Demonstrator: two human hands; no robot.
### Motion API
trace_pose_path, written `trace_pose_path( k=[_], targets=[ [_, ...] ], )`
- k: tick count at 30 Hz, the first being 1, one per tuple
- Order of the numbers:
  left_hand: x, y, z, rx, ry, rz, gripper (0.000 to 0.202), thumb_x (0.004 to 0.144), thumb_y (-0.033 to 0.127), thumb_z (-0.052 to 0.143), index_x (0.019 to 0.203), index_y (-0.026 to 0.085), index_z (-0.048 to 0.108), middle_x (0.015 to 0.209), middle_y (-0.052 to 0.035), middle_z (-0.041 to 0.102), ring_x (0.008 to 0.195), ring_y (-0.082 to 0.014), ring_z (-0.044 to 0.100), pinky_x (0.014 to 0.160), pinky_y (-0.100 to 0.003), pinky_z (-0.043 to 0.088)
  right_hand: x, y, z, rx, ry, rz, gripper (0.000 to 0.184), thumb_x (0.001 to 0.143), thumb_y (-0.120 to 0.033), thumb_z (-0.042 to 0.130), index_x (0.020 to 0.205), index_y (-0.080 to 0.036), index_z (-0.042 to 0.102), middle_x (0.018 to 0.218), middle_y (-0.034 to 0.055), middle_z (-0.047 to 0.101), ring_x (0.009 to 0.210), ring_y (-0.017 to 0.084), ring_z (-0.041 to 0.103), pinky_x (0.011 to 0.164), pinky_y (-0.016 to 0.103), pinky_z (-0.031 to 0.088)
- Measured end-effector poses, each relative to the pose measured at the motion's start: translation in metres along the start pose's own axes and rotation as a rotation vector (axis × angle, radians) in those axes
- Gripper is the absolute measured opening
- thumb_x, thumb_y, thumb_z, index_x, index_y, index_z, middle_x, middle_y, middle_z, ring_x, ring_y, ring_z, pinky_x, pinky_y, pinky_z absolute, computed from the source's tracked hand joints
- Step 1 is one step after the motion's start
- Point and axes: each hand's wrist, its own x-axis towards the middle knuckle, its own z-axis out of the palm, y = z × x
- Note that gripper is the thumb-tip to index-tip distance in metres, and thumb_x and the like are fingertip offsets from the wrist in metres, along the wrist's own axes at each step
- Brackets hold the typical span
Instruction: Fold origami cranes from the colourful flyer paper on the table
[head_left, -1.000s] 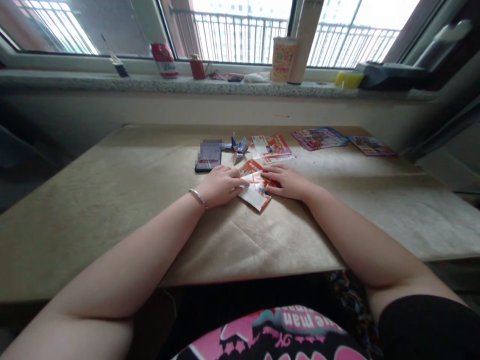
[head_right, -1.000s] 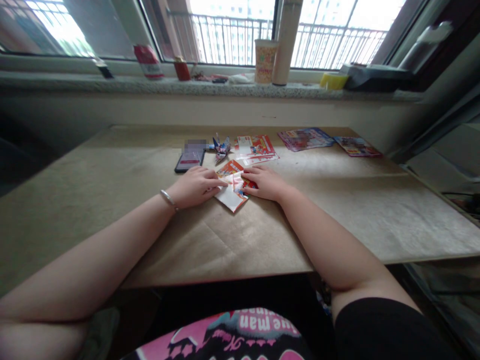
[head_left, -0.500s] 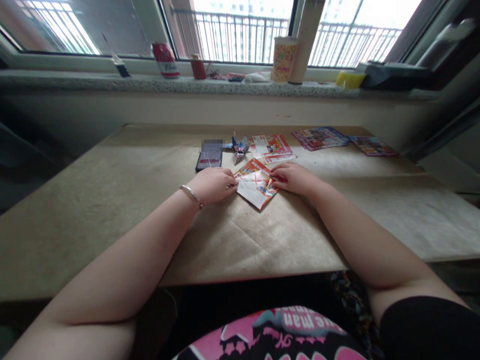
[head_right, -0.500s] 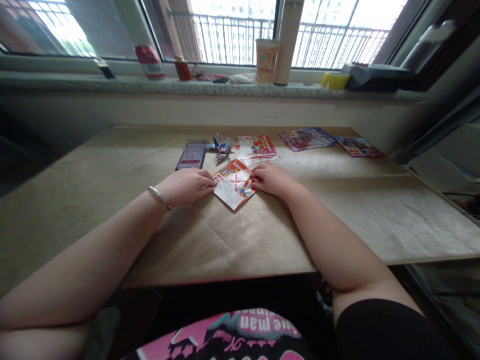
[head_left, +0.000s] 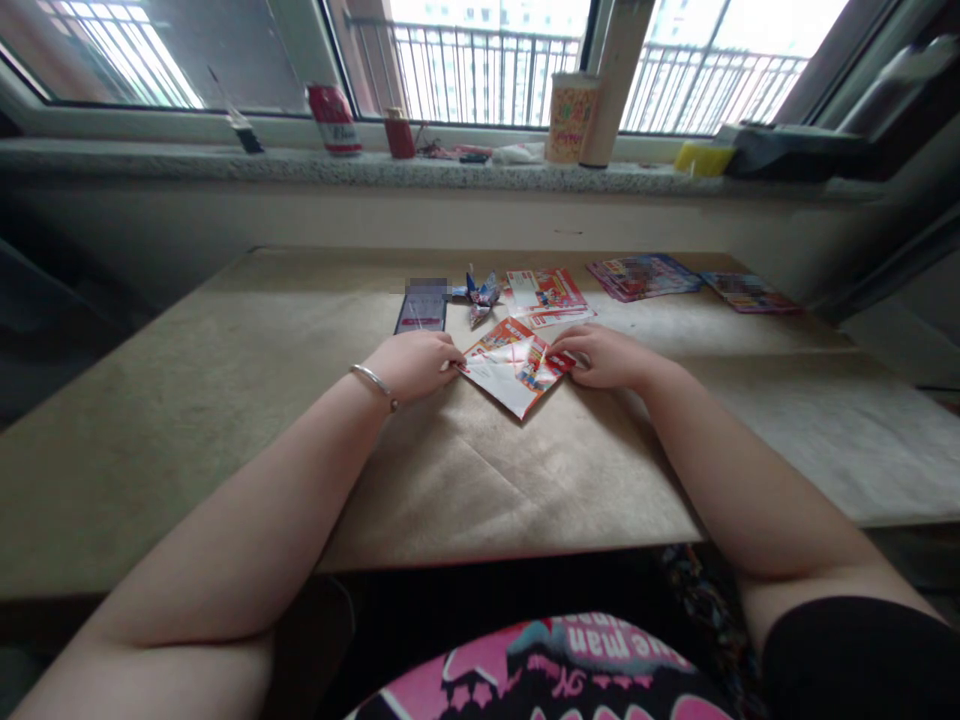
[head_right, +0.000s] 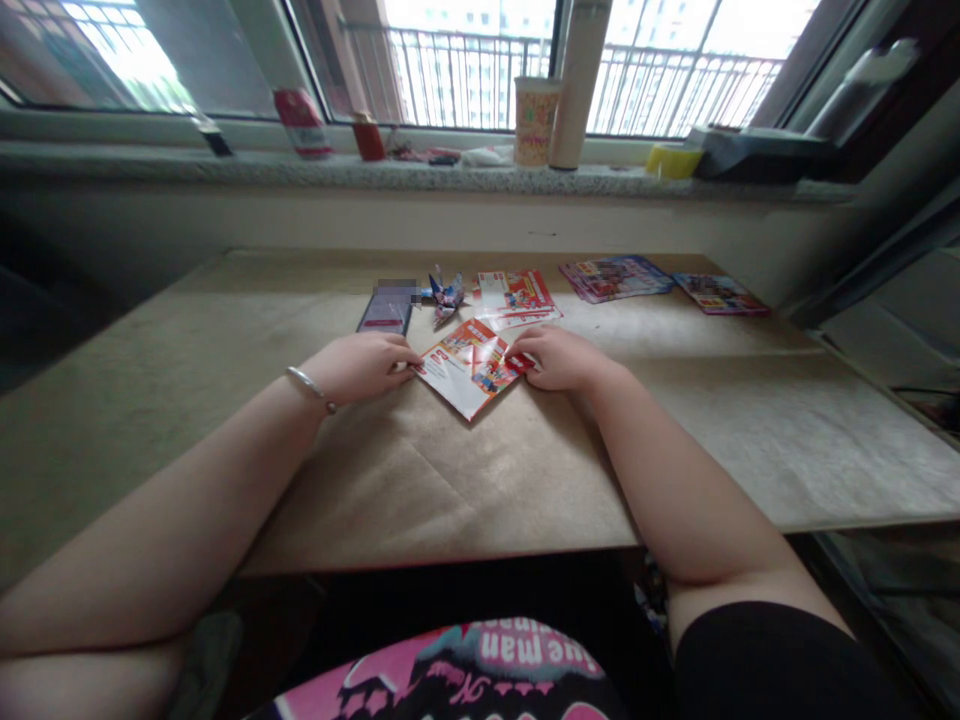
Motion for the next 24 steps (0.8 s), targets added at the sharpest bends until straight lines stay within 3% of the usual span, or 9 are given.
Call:
trace_pose_path(
  k=[4,9,15,18,24],
  targets=[
    [0.002,-0.004,0.003,-0.031,0.027,0.037,0.038,0.092,0.032,0.041,0.118,0.030,0.067,0.105,-0.0035,0.068,0.091,-0.0183,0.064,0.073,-0.026,0.046,-0.001,-0.001,-0.001,0.003,0.002,-0.003,0.048,0.072,-0.012,0.058,0.117,-0.022,0.069,0.122,0.0085,0.065,0.111,0.025,0.060,0.100,0.038,0.047],
    [0.002,-0.007,0.006,-0.047,0.045,0.086,0.037,0.091,0.032,0.041,0.113,0.028,0.071,0.105,-0.0047,0.067,0.091,-0.0177,0.063,0.077,-0.026,0.046,0.000,-0.003,0.000,-0.012,0.032,-0.009,0.047,0.074,-0.011,0.056,0.117,-0.023,0.070,0.126,0.0078,0.063,0.113,0.023,0.059,0.098,0.037,0.048],
    [0.000,-0.003,0.006,-0.045,0.079,0.096,0.038,0.091,0.039,0.042,0.104,0.025,0.074,0.102,-0.0054,0.067,0.089,-0.0185,0.063,0.076,-0.028,0.047,0.002,-0.015,-0.003,-0.119,0.064,-0.013,0.023,0.082,-0.022,0.058,0.093,-0.025,0.077,0.102,0.0056,0.071,0.094,0.021,0.063,0.085,0.034,0.047],
    [0.000,0.000,0.005,-0.035,0.079,0.082,0.036,0.089,0.039,0.044,0.100,0.025,0.075,0.103,-0.0049,0.067,0.089,-0.0183,0.063,0.075,-0.028,0.047,0.002,-0.018,-0.006,-0.174,0.011,-0.002,0.021,0.083,-0.024,0.059,0.092,-0.025,0.078,0.093,0.0051,0.072,0.088,0.021,0.062,0.079,0.033,0.045],
    [0.001,0.003,0.002,-0.020,0.047,0.054,0.035,0.087,0.038,0.046,0.102,0.026,0.075,0.105,-0.0043,0.068,0.091,-0.0184,0.063,0.075,-0.027,0.046,0.001,-0.018,-0.010,-0.172,-0.042,0.070,0.022,0.085,-0.026,0.057,0.092,-0.026,0.078,0.094,0.0040,0.072,0.083,0.019,0.062,0.070,0.029,0.040]
  ],
)
